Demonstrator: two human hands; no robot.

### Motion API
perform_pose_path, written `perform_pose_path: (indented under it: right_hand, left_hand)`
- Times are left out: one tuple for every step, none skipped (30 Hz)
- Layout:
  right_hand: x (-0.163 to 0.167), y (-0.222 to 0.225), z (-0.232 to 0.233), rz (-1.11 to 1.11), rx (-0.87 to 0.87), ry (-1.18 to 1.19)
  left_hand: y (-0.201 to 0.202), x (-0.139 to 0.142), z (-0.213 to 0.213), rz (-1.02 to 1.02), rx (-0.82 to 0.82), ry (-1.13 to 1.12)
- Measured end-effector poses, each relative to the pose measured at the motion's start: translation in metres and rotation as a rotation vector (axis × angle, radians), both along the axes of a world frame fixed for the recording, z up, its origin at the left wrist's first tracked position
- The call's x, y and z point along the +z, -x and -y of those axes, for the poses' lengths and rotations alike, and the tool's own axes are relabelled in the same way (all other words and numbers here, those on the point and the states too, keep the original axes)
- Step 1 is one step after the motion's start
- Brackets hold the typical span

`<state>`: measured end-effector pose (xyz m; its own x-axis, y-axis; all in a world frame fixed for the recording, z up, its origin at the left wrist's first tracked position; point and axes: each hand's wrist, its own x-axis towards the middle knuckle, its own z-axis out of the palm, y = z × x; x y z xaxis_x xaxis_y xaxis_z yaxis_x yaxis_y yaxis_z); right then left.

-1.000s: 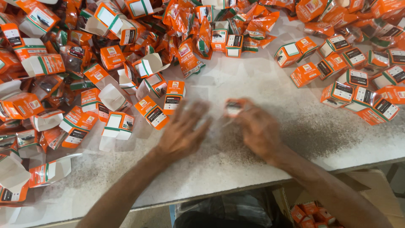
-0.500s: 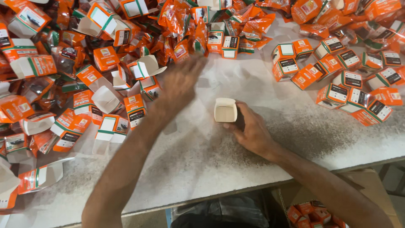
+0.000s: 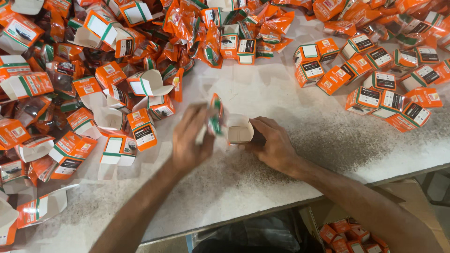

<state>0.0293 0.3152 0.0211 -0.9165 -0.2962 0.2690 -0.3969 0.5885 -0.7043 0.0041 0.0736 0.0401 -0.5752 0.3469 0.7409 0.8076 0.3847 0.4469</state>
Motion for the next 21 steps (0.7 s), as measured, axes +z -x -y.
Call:
perform_pose_path:
  right_hand:
    - [0.000, 0.000, 0.001, 0.011, 0.001, -0.013]
    - [-0.001, -0.001, 0.002, -0.016, 0.002, -0.010]
    - [-0.002, -0.001, 0.002, -0.044, 0.005, -0.004]
    - [-0.002, -0.002, 0.003, -0.074, 0.008, 0.003]
    - [-0.002, -0.002, 0.003, -0.080, 0.032, 0.008]
    - [-0.002, -0.002, 0.003, -0.088, 0.053, 0.013]
    - [-0.002, -0.003, 0.002, -0.097, 0.070, 0.017]
    - [0.000, -0.002, 0.002, -0.095, 0.070, 0.014]
    - [0.001, -0.003, 0.002, -0.088, 0.069, 0.012]
    - [0.002, -0.003, 0.003, -0.082, 0.070, 0.012]
    - [0.004, -0.003, 0.004, -0.057, 0.068, 0.030]
    - [0.005, -0.003, 0.006, -0.033, 0.062, 0.052]
    - [0.006, -0.004, 0.007, -0.011, 0.053, 0.073]
    - [0.008, -0.004, 0.008, -0.039, 0.060, 0.066]
    - [0.009, -0.004, 0.008, -0.070, 0.068, 0.058]
    - [0.009, -0.004, 0.008, -0.099, 0.078, 0.053]
    - [0.009, -0.004, 0.009, -0.097, 0.072, 0.048]
    - [0.008, -0.004, 0.008, -0.092, 0.066, 0.042]
    - [0.007, -0.004, 0.008, -0.089, 0.059, 0.035]
    - [0.005, -0.004, 0.007, -0.081, 0.040, 0.058]
    - [0.003, -0.005, 0.006, -0.065, 0.023, 0.082]
  left_hand:
    - [-0.014, -0.001, -0.003, -0.088, -0.018, -0.010]
    - [-0.022, -0.002, -0.005, -0.178, -0.034, -0.020]
    - [-0.025, -0.004, -0.007, -0.201, -0.060, 0.027]
    - [-0.027, -0.006, -0.009, -0.225, -0.086, 0.075]
    - [-0.026, -0.007, -0.011, -0.254, -0.112, 0.123]
    - [-0.025, -0.009, -0.014, -0.223, -0.056, 0.169]
    - [-0.022, -0.011, -0.016, -0.192, -0.003, 0.214]
    - [-0.020, -0.012, -0.019, -0.159, 0.048, 0.257]
    - [-0.020, -0.013, -0.021, -0.139, 0.073, 0.230]
    - [-0.020, -0.013, -0.024, -0.120, 0.100, 0.205]
    - [-0.022, -0.014, -0.027, -0.098, 0.131, 0.181]
    - [-0.023, -0.013, -0.030, -0.045, 0.175, 0.221]
    - [-0.025, -0.013, -0.033, 0.006, 0.216, 0.261]
    - [-0.026, -0.013, -0.037, 0.053, 0.258, 0.295]
    - [-0.025, -0.013, -0.041, 0.085, 0.276, 0.250]
    - [-0.025, -0.013, -0.045, 0.117, 0.295, 0.207]
    - [-0.023, -0.014, -0.047, 0.147, 0.313, 0.163]
    - [-0.021, -0.015, -0.050, 0.218, 0.273, 0.074]
    - [-0.019, -0.018, -0.051, 0.286, 0.232, -0.016]
    - [-0.017, -0.021, -0.051, 0.354, 0.186, -0.104]
    - [-0.014, -0.025, -0.051, 0.555, 0.208, -0.139]
